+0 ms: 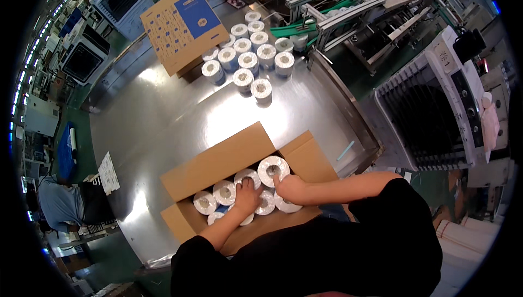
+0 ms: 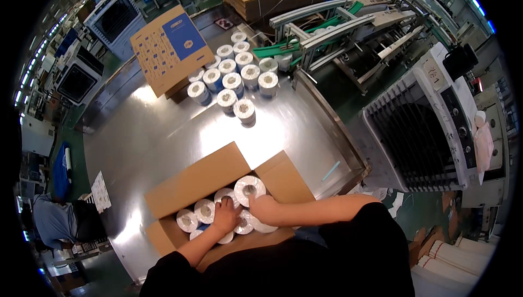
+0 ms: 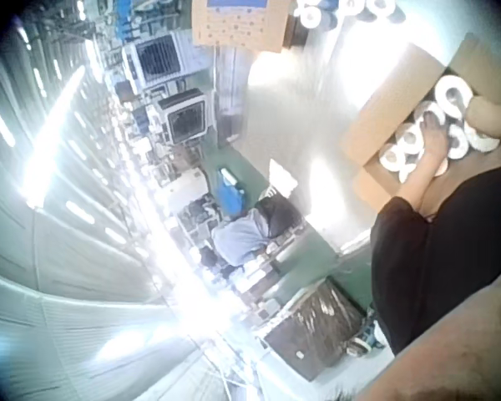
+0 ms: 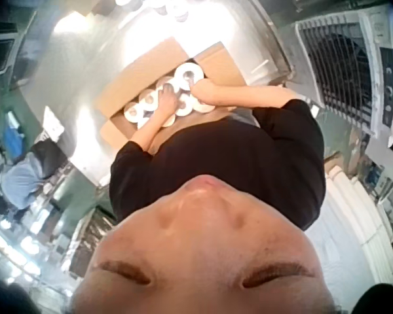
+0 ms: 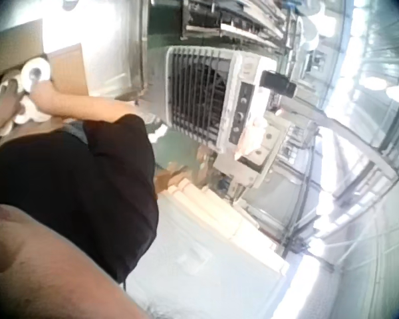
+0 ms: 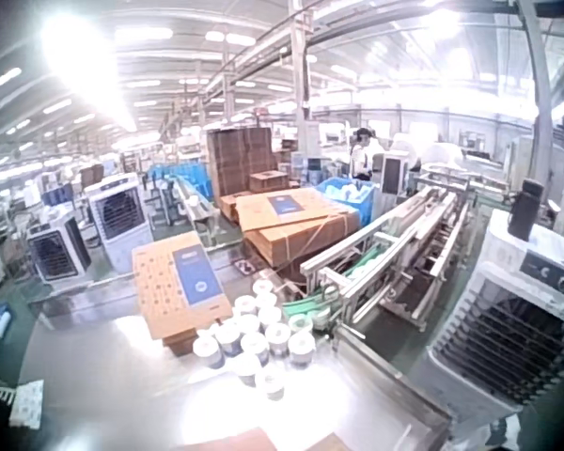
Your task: The person packs rolls of product into cardboard boxes by hand, arranging the rolls in layers and then placing the filled boxes onto a metal work table.
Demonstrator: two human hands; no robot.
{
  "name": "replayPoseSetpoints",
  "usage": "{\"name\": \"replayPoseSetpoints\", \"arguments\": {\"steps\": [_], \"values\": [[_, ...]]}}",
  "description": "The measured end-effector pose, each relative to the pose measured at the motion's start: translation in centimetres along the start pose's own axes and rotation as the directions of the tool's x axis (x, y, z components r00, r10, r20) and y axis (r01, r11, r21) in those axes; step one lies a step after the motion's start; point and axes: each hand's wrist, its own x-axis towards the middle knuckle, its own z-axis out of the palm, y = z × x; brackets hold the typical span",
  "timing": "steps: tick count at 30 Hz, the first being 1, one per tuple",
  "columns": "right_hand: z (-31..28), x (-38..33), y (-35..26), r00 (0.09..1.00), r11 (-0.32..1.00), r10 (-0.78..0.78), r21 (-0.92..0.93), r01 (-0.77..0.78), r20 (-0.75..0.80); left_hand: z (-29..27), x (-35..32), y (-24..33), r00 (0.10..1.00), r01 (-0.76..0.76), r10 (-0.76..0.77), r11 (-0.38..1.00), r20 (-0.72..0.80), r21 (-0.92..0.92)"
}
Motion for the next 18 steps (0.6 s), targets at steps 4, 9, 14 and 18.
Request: {"name": "replayPoseSetpoints", "arguments": {"steps": [4,9,14,18], "values": [[8.3,6.4,0.7,0.973,0.954,0.175,-0.271,-0.13,0.148,-4.1,0.2,-2.6,0.929,-0.034,0.125,0.966,0.348,-0.258],[-8.6,4.8,3.5,0.992,0.825,-0.125,0.557,0.095,0.016,-18.2,7.8,-5.8,0.957,0.287,-0.152,0.38,0.247,-0.879],[-13.2,11.4,20.5,0.613,0.746,0.588,0.646,-0.161,-0.527,-14.3,19.8,-13.1,0.933,0.207,-0.332,0.808,-0.136,-0.551],[-11.8,17.9,32.8,0.644,0.733,0.68,0.351,-0.583,-0.351,-7.6,29.2,-16.1,0.942,0.312,-0.333,0.911,-0.034,-0.27]]}}
